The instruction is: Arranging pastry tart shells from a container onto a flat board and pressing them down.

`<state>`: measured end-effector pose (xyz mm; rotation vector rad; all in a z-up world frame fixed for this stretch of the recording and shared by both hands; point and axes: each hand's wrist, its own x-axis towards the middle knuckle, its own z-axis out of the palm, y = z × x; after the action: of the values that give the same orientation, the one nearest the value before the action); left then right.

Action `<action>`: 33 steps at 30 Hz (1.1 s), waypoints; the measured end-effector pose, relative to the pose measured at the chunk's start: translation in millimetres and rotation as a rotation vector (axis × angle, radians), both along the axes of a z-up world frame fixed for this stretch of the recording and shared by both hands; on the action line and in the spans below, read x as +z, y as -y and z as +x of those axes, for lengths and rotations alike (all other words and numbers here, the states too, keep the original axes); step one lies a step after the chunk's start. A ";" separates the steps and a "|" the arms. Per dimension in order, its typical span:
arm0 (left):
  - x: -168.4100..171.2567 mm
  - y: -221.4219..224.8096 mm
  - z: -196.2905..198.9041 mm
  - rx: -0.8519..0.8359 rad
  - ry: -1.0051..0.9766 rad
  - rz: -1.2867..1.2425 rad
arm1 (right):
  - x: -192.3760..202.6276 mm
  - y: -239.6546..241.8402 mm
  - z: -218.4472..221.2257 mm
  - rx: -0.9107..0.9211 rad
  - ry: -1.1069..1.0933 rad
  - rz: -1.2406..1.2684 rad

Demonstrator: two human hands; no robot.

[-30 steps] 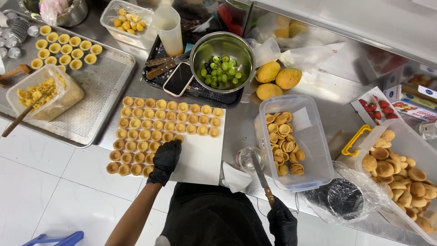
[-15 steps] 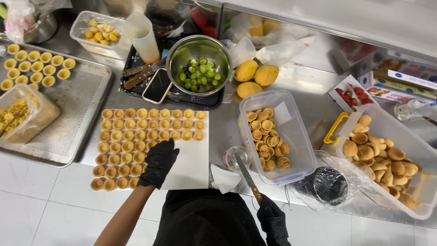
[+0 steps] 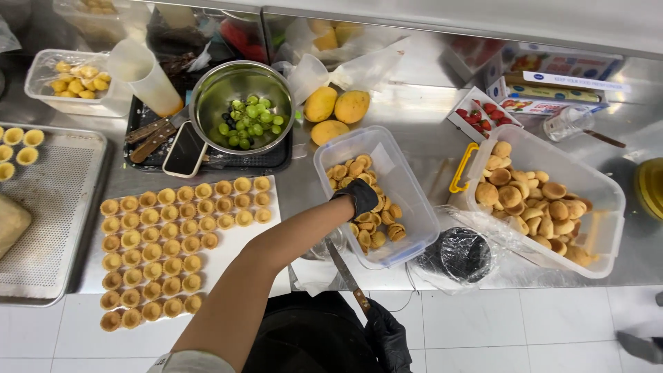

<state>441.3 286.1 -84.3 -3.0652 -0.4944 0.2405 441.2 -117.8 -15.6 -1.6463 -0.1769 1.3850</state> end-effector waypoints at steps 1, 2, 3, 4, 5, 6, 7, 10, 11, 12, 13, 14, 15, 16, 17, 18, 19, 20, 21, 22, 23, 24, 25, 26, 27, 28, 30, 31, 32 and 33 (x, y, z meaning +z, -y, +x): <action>4.3 -2.9 1.5 -0.115 -0.099 0.047 | -3.6 3.9 1.9 0.008 0.050 -0.003; 8.8 -6.4 1.4 -0.227 -0.200 0.095 | -7.1 7.2 2.4 0.016 0.098 -0.006; 14.4 -9.5 -0.7 -0.234 -0.198 0.098 | -11.0 11.8 5.3 0.008 0.100 -0.004; 19.2 -13.1 -5.3 -0.224 -0.174 0.003 | -15.9 15.9 6.8 0.032 0.150 0.047; 23.9 -16.9 -10.5 -0.214 -0.149 -0.093 | -20.8 19.8 7.7 0.056 0.199 0.097; 66.0 -15.6 -17.7 -0.214 -0.149 -0.091 | -22.3 19.9 9.4 0.056 0.200 0.100; 108.0 -14.1 -25.6 -0.193 -0.238 -0.196 | -23.9 20.0 10.5 0.075 0.232 0.134; 153.8 -26.5 -41.0 -0.104 -0.171 -0.528 | 3.8 11.9 14.8 0.113 0.318 0.093; 156.4 -34.0 -45.4 -0.039 -0.011 -0.750 | 19.3 7.2 15.3 0.124 0.369 0.016; 174.6 -35.9 -60.9 -0.030 -0.009 -0.747 | 33.8 7.2 26.6 0.133 0.368 0.020; 192.9 -37.3 -76.9 0.023 0.160 -0.854 | 48.3 7.2 37.5 0.095 0.179 0.008; 211.4 -39.5 -93.0 0.078 0.334 -0.956 | 63.3 5.5 49.8 0.063 -0.009 -0.001; 216.2 -34.6 -112.9 0.088 0.341 -0.951 | 68.0 2.3 55.5 0.075 -0.008 0.002; 220.7 -28.0 -133.0 0.298 0.498 -1.383 | 73.1 0.7 60.2 0.057 -0.037 0.121; 225.0 -20.9 -152.8 0.521 0.660 -1.807 | 78.1 -0.7 64.9 0.041 -0.068 0.240; 234.3 -7.0 -164.0 0.527 0.670 -1.804 | 80.3 -5.7 64.0 0.051 -0.069 0.240; 243.3 7.0 -174.9 0.626 0.700 -1.850 | 82.4 -10.6 62.8 -0.013 0.053 0.295; 252.5 21.1 -185.7 0.727 0.729 -1.896 | 85.0 -15.4 61.3 -0.076 0.173 0.350; 252.9 31.3 -189.7 0.733 0.738 -1.894 | 94.2 -24.3 53.9 -0.067 0.172 0.350; 252.8 43.1 -193.8 0.800 0.814 -1.984 | 103.4 -31.7 46.5 0.062 0.476 0.491; 252.8 55.0 -197.7 0.866 0.891 -2.071 | 112.5 -38.9 38.9 0.194 0.780 0.631; 246.5 61.3 -200.4 0.872 0.904 -2.069 | 126.2 -44.3 27.8 0.205 0.776 0.635; 240.4 67.8 -202.8 0.859 0.974 -2.104 | 139.8 -49.5 16.8 0.251 0.940 0.520; 233.9 75.3 -204.7 0.844 1.043 -2.139 | 153.5 -53.0 5.5 0.296 1.101 0.400; 229.2 79.2 -205.0 0.850 1.054 -2.137 | 153.4 -53.6 3.4 0.306 1.100 0.404; 224.8 81.8 -204.8 0.884 1.091 -2.107 | 153.1 -54.9 1.2 0.349 1.160 0.374; 224.0 87.6 -206.1 0.921 1.133 -2.073 | 147.6 -55.7 0.8 0.397 1.219 0.347; 227.6 90.6 -207.5 0.943 1.122 -1.992 | 142.2 -55.3 2.5 0.450 1.291 0.311; 231.3 93.3 -208.4 0.963 1.105 -1.912 | 137.0 -54.6 3.9 0.500 1.363 0.272; 236.8 96.1 -209.6 0.965 1.107 -1.910 | 134.9 -54.8 4.3 0.501 1.362 0.274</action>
<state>231.7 190.0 152.5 -2.9814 -3.3125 -2.4106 445.4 -63.0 119.3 -2.0947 -1.5467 0.2705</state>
